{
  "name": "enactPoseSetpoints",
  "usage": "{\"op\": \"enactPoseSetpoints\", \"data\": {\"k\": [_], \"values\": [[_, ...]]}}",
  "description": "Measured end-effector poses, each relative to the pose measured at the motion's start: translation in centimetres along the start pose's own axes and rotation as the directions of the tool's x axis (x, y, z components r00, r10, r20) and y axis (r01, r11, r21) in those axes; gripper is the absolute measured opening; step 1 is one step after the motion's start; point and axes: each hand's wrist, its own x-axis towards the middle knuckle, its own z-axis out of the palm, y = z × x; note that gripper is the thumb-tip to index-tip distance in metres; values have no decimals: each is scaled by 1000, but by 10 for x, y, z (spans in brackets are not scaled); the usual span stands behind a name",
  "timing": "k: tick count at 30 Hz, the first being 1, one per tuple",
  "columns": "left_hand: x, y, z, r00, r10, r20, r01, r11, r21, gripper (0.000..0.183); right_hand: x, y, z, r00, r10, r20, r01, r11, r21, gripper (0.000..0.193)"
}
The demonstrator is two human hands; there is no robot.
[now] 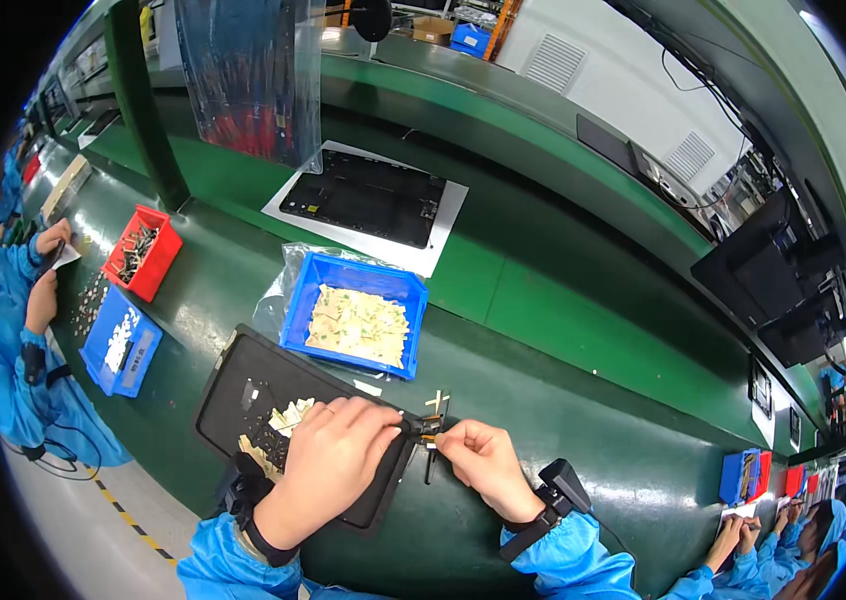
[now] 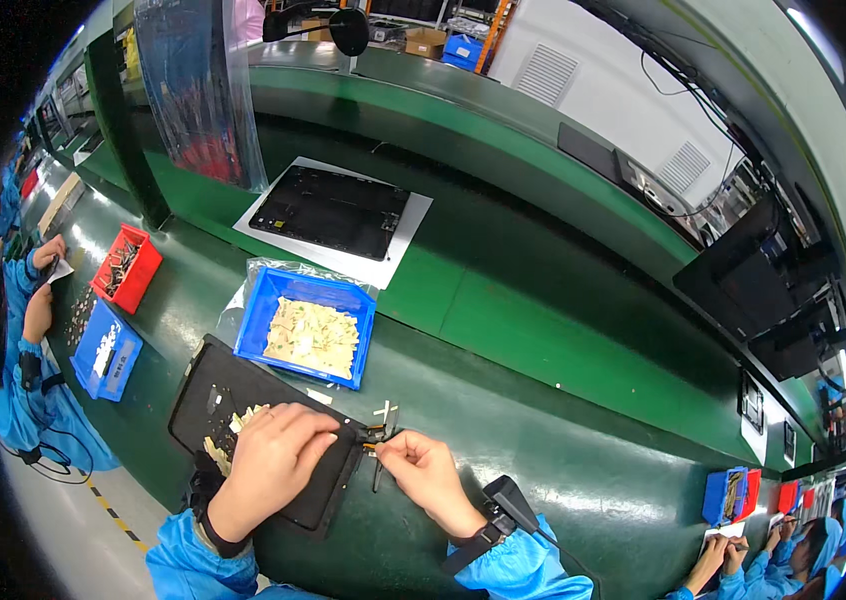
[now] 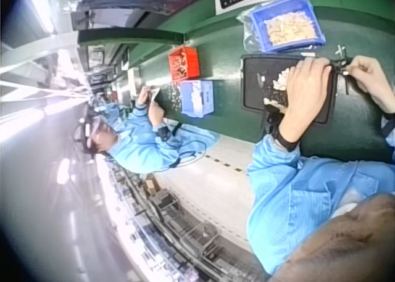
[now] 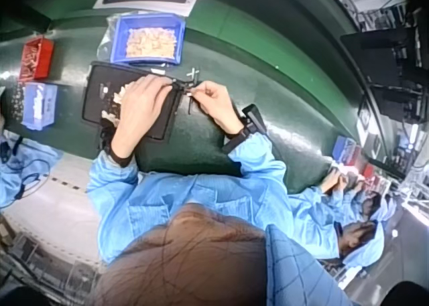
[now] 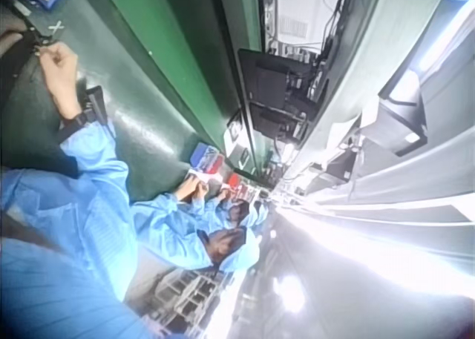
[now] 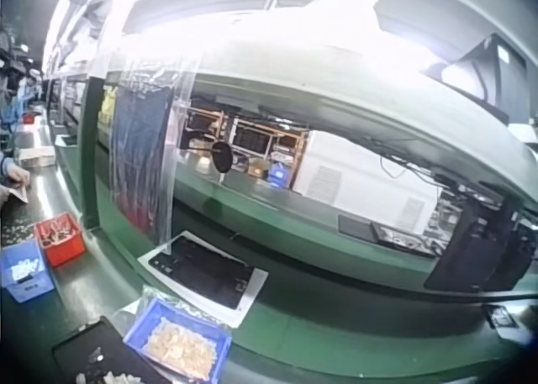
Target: The person assembles internal components into an electronic device by hand, inserting ribbon cables and internal modules from component bins into the device's casing.
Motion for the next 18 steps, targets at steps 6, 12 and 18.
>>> {"op": "enactPoseSetpoints", "data": {"k": [6, 12, 18], "values": [[-19, 4, 9, 982, 75, 172, -127, 942, 312, 19, 3, 11, 0, 999, -32, -37, 31, 999, -39, 13], [-30, 5, 16, 968, 106, 227, -200, 873, 445, 30, 4, 17, -1, 998, -57, -27, 53, 989, -136, 15], [-37, 4, 17, 970, 77, 232, -183, 860, 476, 32, -16, 2, 4, 892, -448, -58, 279, 648, -709, 23]]}}
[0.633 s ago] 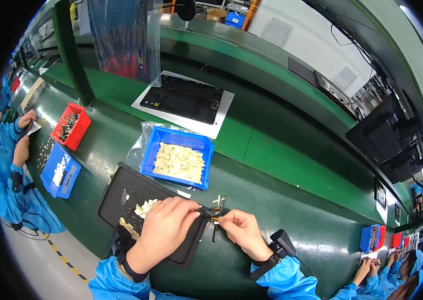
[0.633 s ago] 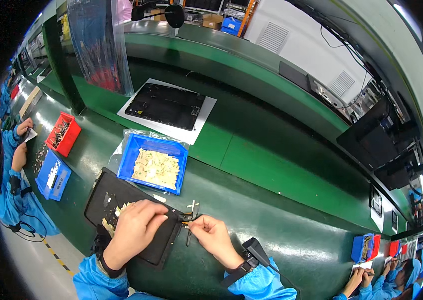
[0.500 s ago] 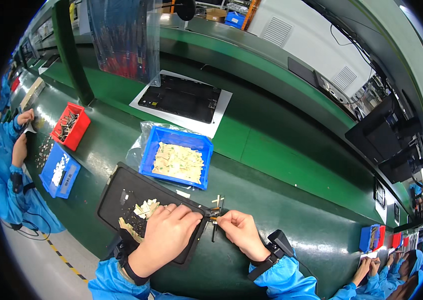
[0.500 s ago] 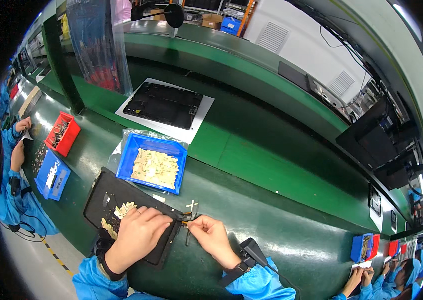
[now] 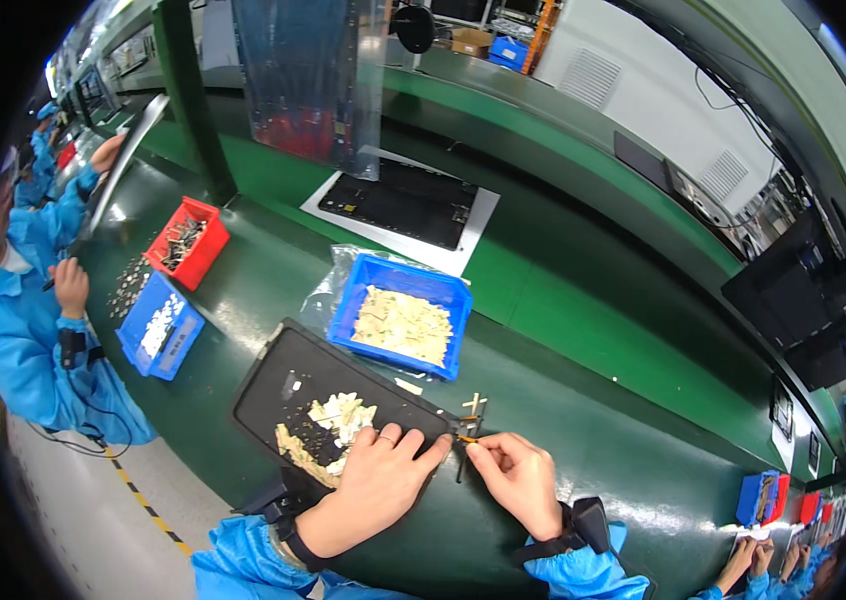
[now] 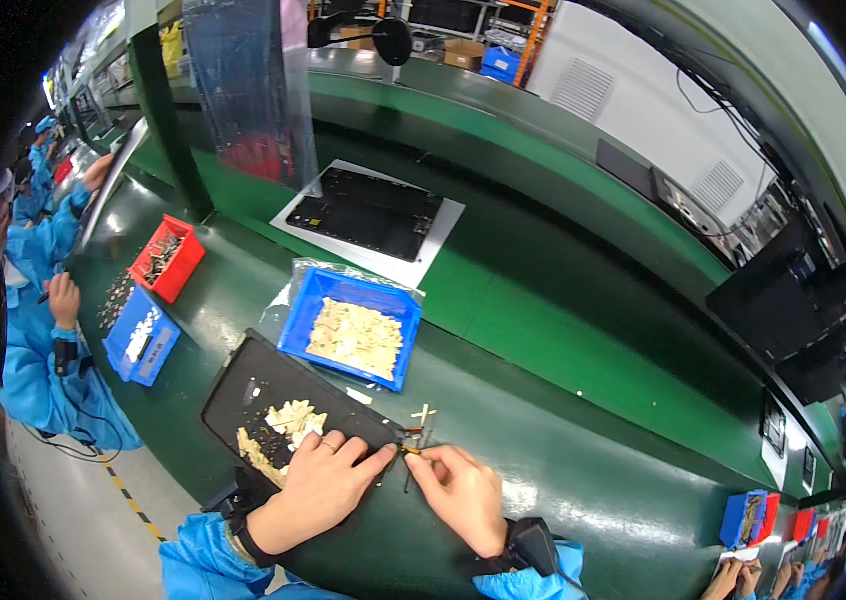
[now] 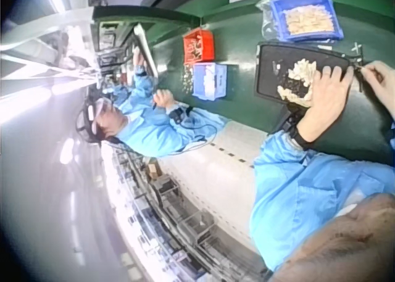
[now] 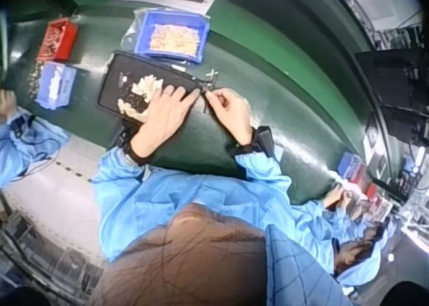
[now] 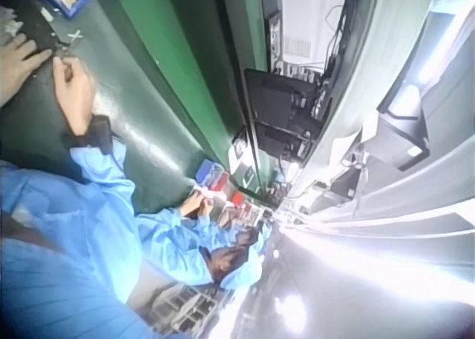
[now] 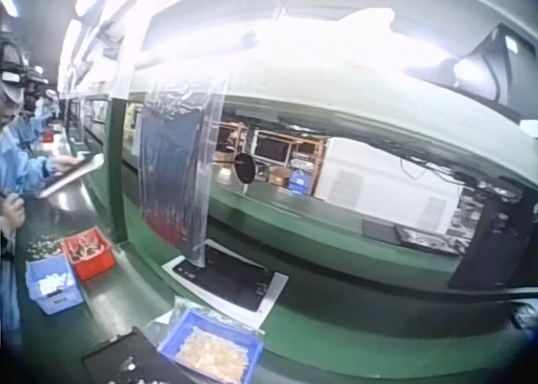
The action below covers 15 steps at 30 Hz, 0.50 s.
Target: The person assembles internal components into an electronic device by hand, inserting ribbon cables and internal modules from component bins into the device's casing.
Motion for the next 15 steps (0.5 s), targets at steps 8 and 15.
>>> {"op": "enactPoseSetpoints", "data": {"k": [8, 15], "values": [[-15, -36, -20, 922, -336, -192, 304, 936, -178, 19, -8, 9, -3, 992, 121, 46, -127, 978, 165, 18], [-3, -7, -11, 997, -26, -71, 17, 992, -121, 37, -2, 6, -7, 993, 117, 2, -117, 993, 27, 19]]}}
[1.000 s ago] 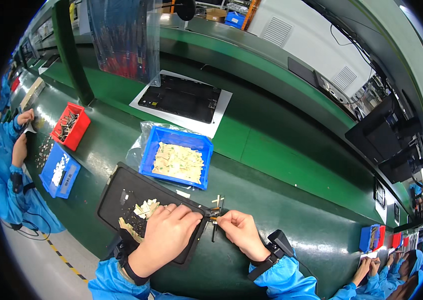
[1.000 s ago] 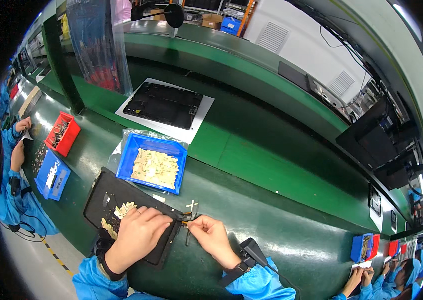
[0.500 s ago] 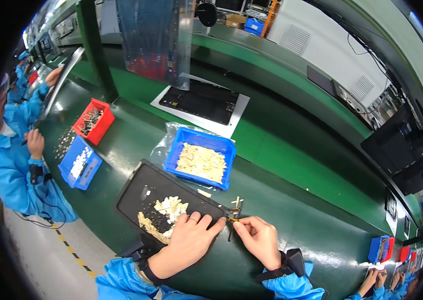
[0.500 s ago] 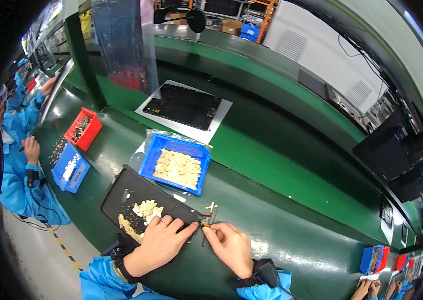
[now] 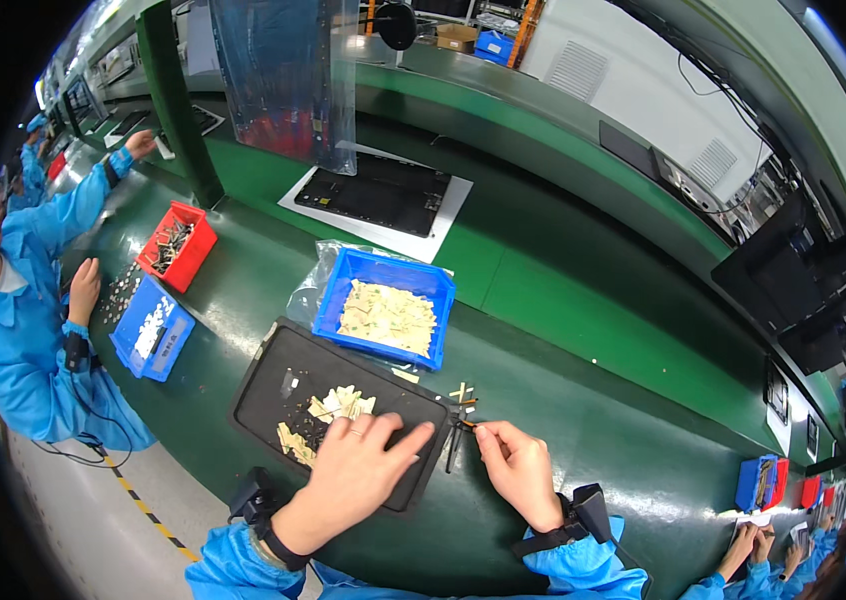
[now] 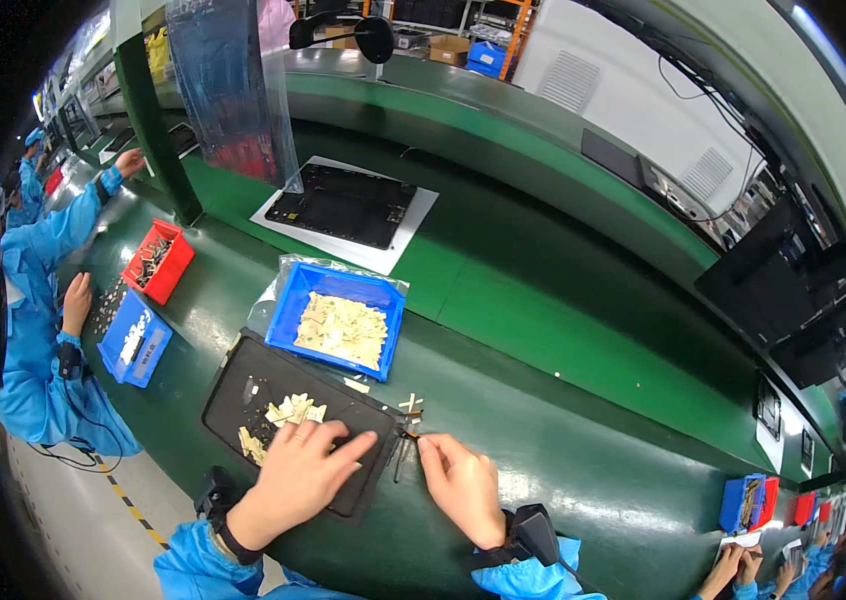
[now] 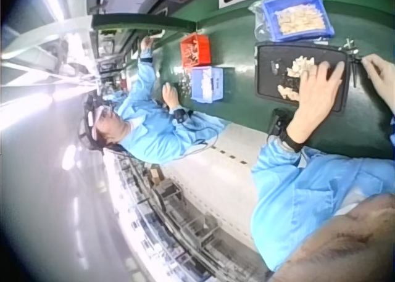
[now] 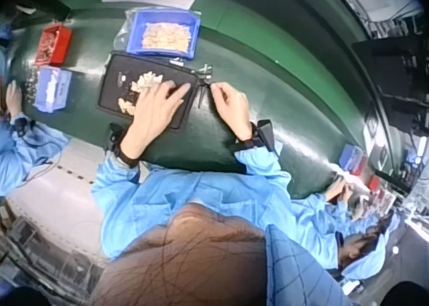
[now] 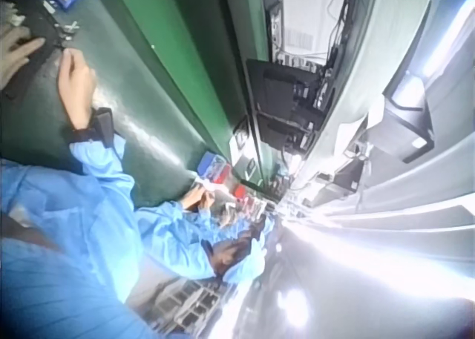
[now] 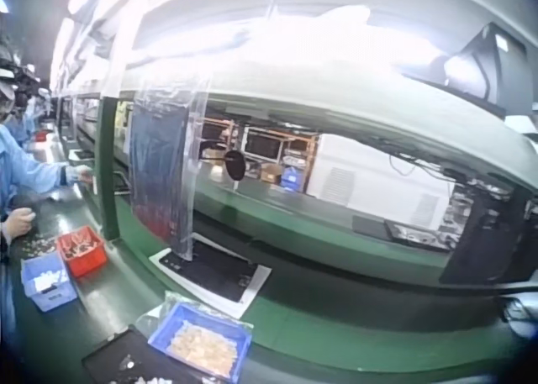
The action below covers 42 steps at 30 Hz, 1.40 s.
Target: The person assembles internal components into an electronic device by hand, inserting ribbon cables and internal modules from component bins into the device's casing.
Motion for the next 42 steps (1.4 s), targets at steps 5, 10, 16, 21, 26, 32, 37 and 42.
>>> {"op": "enactPoseSetpoints", "data": {"k": [5, 10, 16, 21, 26, 32, 37, 42], "values": [[11, 14, 22, 995, 89, 36, -92, 992, 85, 46, 1, -9, -5, 993, -101, -61, 96, 992, -85, 17], [10, 17, 26, 996, 88, 16, -89, 990, 108, 45, -1, -14, -15, 933, -319, -165, 233, 887, -399, 9], [-2, 9, 13, 996, 26, 83, -33, 996, 88, 46, -5, 6, -26, 956, -267, -126, 225, 935, -275, 9], [-11, -23, -9, 956, -220, -192, 214, 975, -54, 28, -17, 4, -9, 909, -403, 109, 417, 872, -257, 16], [-23, -50, -28, 923, -294, -248, 304, 953, 2, 9, -7, 13, 3, 782, -561, 272, 623, 681, -386, 15], [-28, -32, -14, 960, -228, -164, 230, 973, -3, 14, 12, 15, -5, 818, -548, 174, 566, 717, -407, 13], [-34, -12, -13, 971, -237, 15, 238, 971, -22, 25, 10, 26, -14, 859, -509, 53, 497, 806, -321, 14], [-43, -13, -2, 971, -236, -43, 236, 972, -4, 21, 11, 17, -16, 875, -484, -4, 471, 853, -226, 11]]}}
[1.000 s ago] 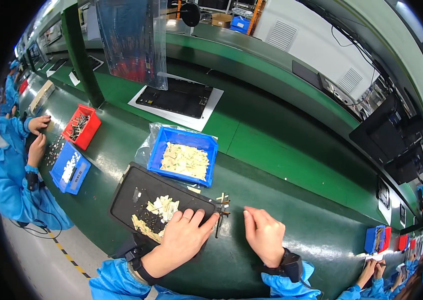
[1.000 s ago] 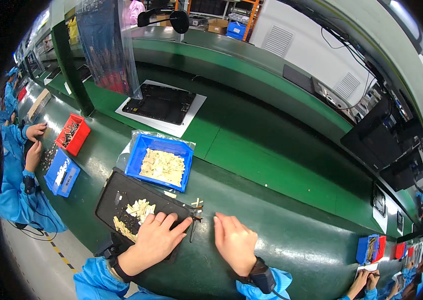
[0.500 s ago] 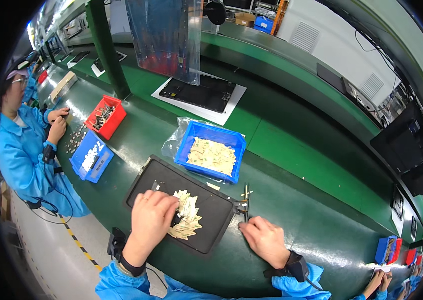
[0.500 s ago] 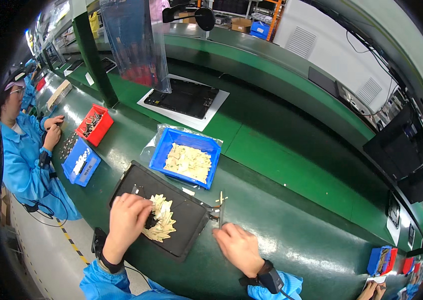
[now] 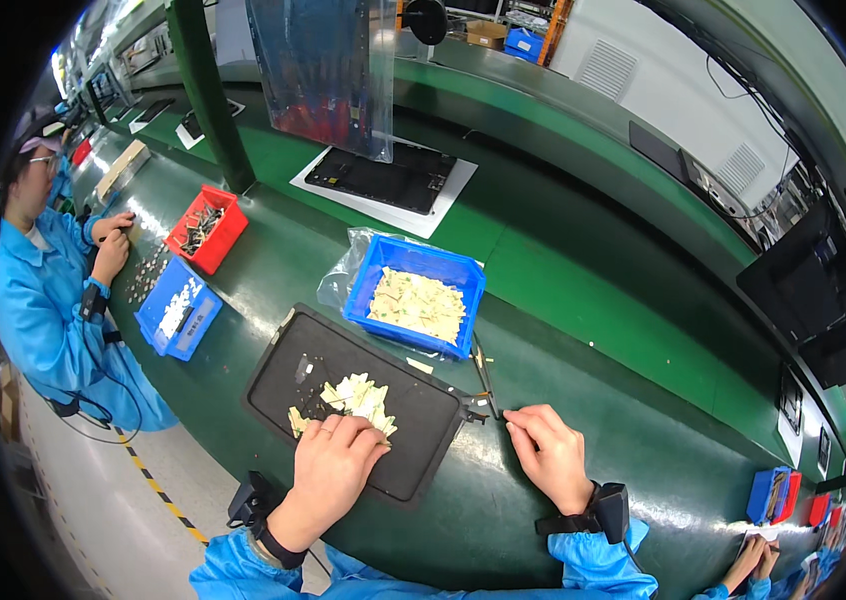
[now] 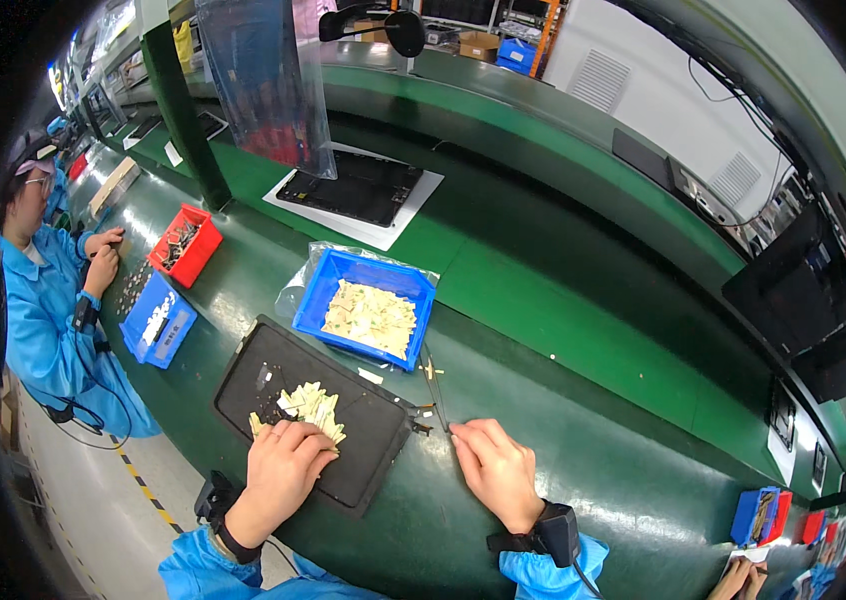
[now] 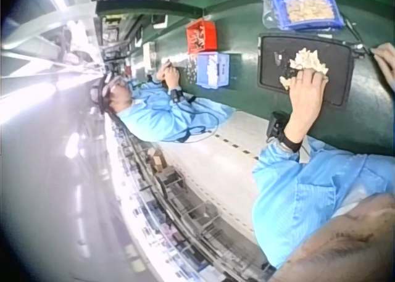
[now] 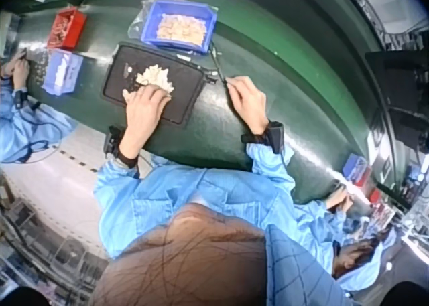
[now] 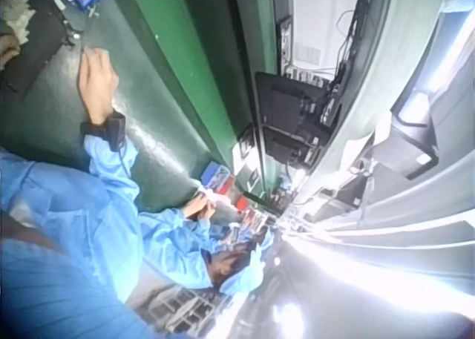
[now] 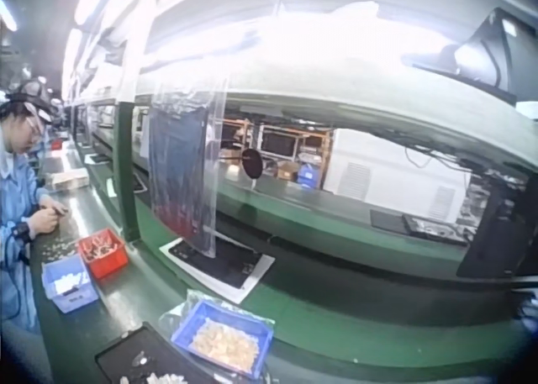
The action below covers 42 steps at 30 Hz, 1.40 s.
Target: The person assembles internal components into an electronic device by hand, inserting ribbon cables and internal modules from component bins into the device's casing.
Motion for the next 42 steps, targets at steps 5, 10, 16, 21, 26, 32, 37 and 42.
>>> {"op": "enactPoseSetpoints", "data": {"k": [5, 10, 16, 21, 26, 32, 37, 42], "values": [[13, -10, -11, 988, -20, -151, -2, 989, -146, 16, 4, -8, -10, 999, 37, -30, -32, 986, 163, 13], [12, -7, -12, 1000, 14, 17, -13, 1000, -22, 14, 10, -25, -16, 998, -49, -26, 54, 977, 207, 14], [15, -9, -4, 997, 50, -52, -46, 996, 76, 13, 9, -35, -8, 992, -88, 91, 59, 959, 277, 15], [42, -11, -28, 974, -38, -222, -4, 982, -186, 11, 17, -40, -5, 983, -128, 130, 79, 942, 325, 15], [63, -5, -50, 982, -82, -168, 5, 909, -416, 18, 37, -54, -12, 985, -86, 151, 9, 894, 448, 17], [93, 28, -58, 994, 6, -109, -69, 806, -589, 31, 73, -58, -6, 995, -35, 91, -48, 639, 768, 18], [113, 34, -55, 989, 81, -124, -140, 790, -597, 25, 89, -50, -2, 984, -129, -124, 175, 850, 497, 14], [119, 28, -32, 909, 148, -389, -279, 910, -307, 15, 96, -54, 2, 981, 146, -125, -23, 737, 676, 18]]}}
